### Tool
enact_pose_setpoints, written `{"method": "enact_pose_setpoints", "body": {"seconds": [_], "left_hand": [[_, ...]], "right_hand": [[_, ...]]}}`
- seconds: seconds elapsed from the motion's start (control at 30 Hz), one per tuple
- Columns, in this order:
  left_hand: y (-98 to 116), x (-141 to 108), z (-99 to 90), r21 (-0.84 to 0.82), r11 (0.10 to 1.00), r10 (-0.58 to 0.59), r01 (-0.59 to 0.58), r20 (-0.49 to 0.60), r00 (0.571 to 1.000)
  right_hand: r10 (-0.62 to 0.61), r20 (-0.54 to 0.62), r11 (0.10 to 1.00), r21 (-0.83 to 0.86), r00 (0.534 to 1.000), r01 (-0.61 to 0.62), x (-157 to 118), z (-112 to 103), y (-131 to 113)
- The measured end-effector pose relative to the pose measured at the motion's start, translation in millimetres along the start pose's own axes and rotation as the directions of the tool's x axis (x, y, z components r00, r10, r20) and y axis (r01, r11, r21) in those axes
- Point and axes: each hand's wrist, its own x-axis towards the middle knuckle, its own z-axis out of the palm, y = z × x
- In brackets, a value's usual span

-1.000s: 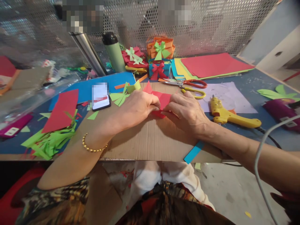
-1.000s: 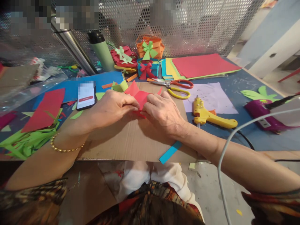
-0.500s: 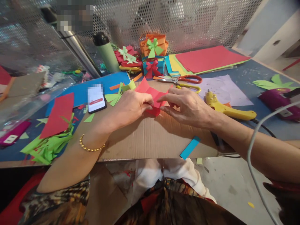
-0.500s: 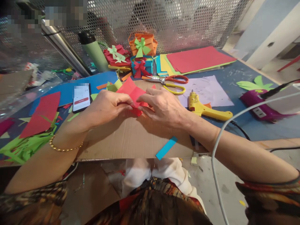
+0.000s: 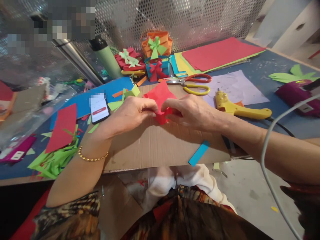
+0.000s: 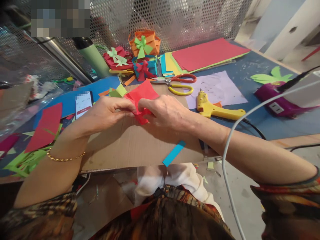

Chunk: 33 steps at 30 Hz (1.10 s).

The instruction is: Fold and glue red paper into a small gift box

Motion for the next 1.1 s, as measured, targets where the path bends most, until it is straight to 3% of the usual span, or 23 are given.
{"method": "enact_pose_setpoints", "body": {"seconds": [0.23,0.4,0.67,0.87,1.1], "left_hand": [[-1,2,-3.6,-0.096,0.995,0.039,-0.032,0.071,0.997],[-1,3,-3.4,-0.102,0.993,0.068,-0.062,0.064,0.996],[-2,4,-5.0,-0.119,0.993,-0.021,0.024,0.020,1.000],[5,4,-7.5,-0.210,0.976,-0.078,0.064,-0.058,0.995],[10,4,-11.8,-0.319,0.939,-0.140,0.128,-0.014,0.990]], "right_hand": [[0.054,0.024,0.999,0.001,0.998,-0.054,1,-3,-7],[0.086,0.053,0.996,0.008,0.995,-0.087,1,-5,-13],[0.012,-0.161,0.999,0.042,0.987,-0.005,-5,10,-8],[0.007,-0.166,0.997,0.073,0.986,0.005,-4,5,-10],[-0.014,-0.160,0.994,0.107,0.987,0.032,-4,3,-8]]}}
